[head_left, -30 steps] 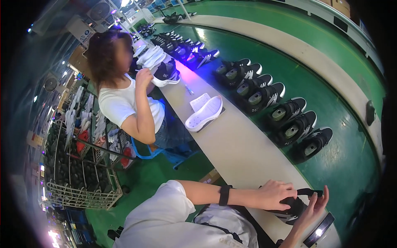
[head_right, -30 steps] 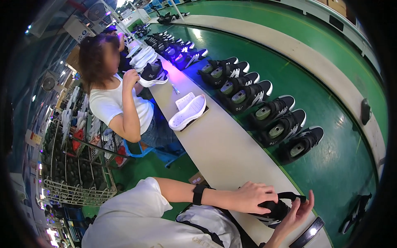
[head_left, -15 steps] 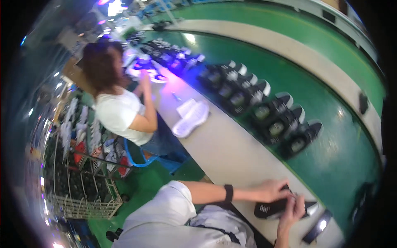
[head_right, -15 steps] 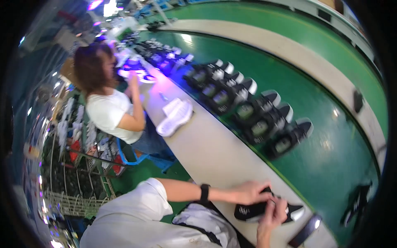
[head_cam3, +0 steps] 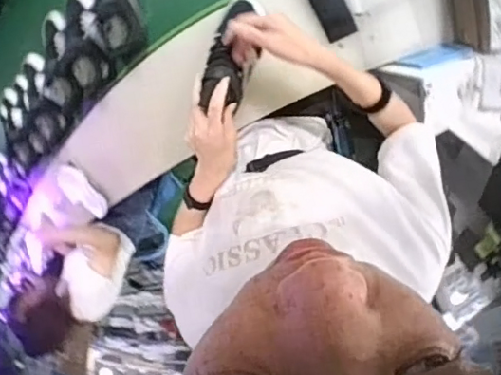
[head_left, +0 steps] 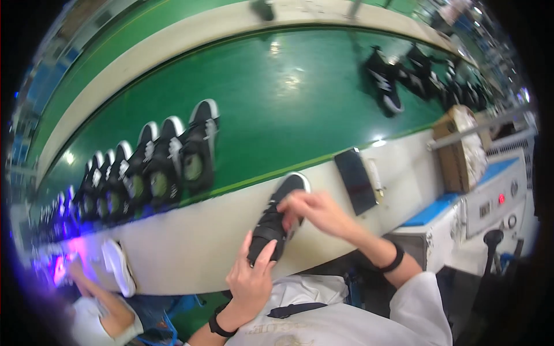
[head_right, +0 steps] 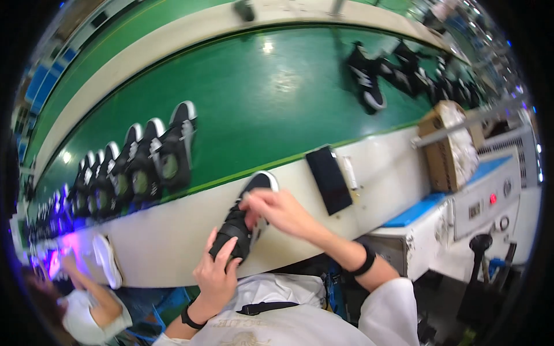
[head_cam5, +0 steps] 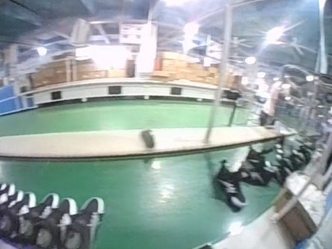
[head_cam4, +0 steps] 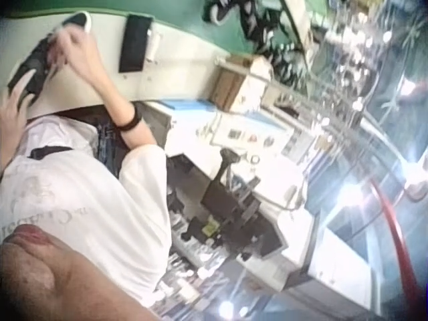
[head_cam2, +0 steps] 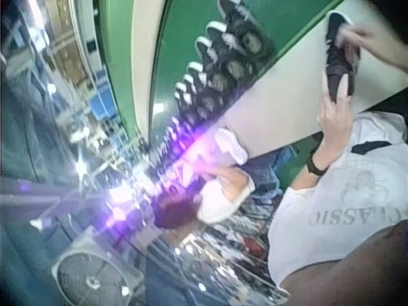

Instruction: The worker inspects shoe components, adjusts them, and places completed shoes onto a conveyor belt in a factory setting.

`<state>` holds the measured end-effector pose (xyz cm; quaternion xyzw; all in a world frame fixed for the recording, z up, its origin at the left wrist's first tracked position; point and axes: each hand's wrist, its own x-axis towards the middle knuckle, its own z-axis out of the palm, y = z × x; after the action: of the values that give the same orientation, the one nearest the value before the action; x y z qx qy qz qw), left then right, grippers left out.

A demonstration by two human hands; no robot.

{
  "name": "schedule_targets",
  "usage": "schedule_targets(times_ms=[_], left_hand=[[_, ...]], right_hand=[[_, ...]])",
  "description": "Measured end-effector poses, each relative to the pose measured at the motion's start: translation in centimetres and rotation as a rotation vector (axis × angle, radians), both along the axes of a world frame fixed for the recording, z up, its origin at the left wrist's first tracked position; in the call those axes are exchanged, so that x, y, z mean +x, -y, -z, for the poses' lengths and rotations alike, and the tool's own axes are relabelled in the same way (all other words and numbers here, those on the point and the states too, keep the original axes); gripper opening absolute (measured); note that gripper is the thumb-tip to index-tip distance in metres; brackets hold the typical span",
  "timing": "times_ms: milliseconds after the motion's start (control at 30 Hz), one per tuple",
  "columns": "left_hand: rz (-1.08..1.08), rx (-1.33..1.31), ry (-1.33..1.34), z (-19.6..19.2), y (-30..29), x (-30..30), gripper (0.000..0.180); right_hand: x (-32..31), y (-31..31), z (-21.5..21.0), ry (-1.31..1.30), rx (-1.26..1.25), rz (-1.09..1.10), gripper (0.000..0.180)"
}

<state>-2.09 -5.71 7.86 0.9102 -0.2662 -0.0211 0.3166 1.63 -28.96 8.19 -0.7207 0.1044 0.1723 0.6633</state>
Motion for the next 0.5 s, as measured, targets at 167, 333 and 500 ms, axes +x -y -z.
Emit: schedule_targets(times_ms=[167,333,500], left_hand=[[-0.207,0.043,0.065,0.6,5.2,4.2,0.060],[-0.259,0.119,0.238,2.6,9.0,15.2,0.048],[0.009,0.088,0.309,3.4,6.3,12.4,0.039]], right_hand=[[6.5,11.5,2.5,0.406,-0.503,0.469,0.030],[9.9,27.9,8.8,0.342,-1.284,0.703,0.048],[10.9,36.3,12.2,0.011,-1.390,0.772,0.059]])
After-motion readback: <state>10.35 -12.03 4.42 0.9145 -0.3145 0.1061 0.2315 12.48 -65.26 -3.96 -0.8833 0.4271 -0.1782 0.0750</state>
